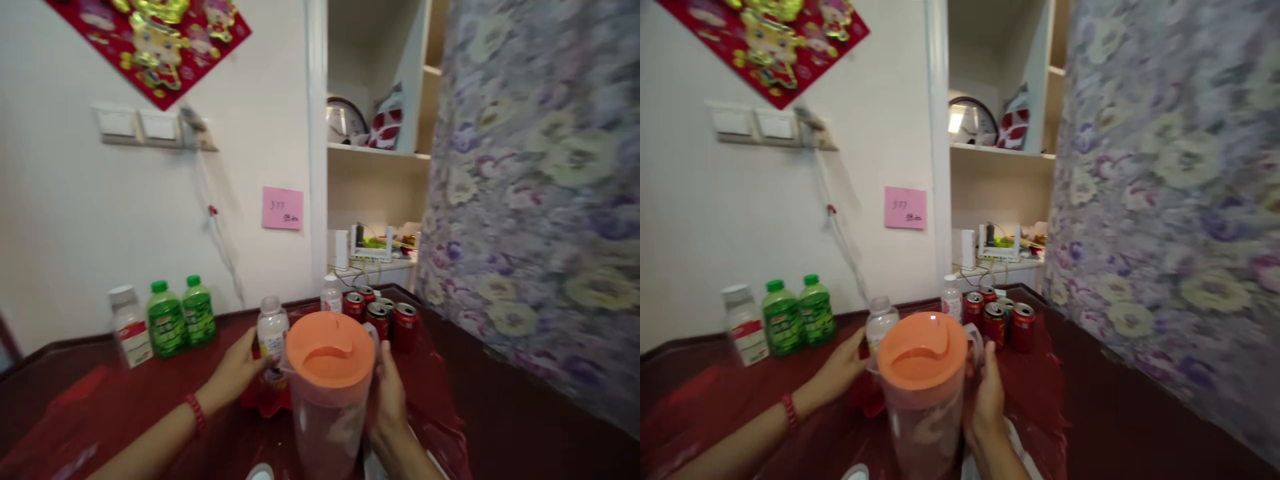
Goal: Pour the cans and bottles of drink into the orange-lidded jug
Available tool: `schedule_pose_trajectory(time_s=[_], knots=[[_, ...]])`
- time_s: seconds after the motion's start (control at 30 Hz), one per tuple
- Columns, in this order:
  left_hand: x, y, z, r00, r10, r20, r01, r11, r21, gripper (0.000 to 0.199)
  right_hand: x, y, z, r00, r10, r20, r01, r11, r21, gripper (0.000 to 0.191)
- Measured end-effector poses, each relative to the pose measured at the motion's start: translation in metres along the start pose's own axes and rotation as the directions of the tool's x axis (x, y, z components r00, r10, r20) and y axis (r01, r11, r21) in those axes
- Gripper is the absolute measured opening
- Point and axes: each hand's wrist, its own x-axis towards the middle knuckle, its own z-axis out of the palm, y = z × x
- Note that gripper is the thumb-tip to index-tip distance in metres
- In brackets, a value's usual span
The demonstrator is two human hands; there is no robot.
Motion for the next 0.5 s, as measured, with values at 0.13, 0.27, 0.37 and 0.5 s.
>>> schedule_pose_trajectory(time_s=[0.13, 0.27, 0.37, 0.5], knots=[[0.0, 0.011, -0.007, 0.999, -0.034, -0.014, 0.034, 0.999, -0.004, 0.051, -0.003, -0.002, -0.003, 0.995, 0.04, -0.092, -0.041, 0.999, -0.008, 0.052], [-0.004, 0.011, -0.012, 0.997, -0.063, -0.052, 0.06, 0.997, -0.049, 0.057, -0.01, -0.003, -0.002, 0.981, -0.01, -0.193, -0.008, 0.995, -0.096, 0.051], [-0.012, 0.011, -0.016, 0.995, -0.072, -0.065, 0.066, 0.993, -0.095, 0.057, -0.018, -0.002, 0.006, 0.962, -0.043, -0.271, 0.017, 0.995, -0.1, 0.049], [-0.022, 0.016, -0.024, 0.994, -0.055, -0.091, 0.04, 0.987, -0.154, 0.055, -0.021, -0.001, 0.009, 0.955, -0.164, -0.247, 0.121, 0.976, -0.183, 0.05]])
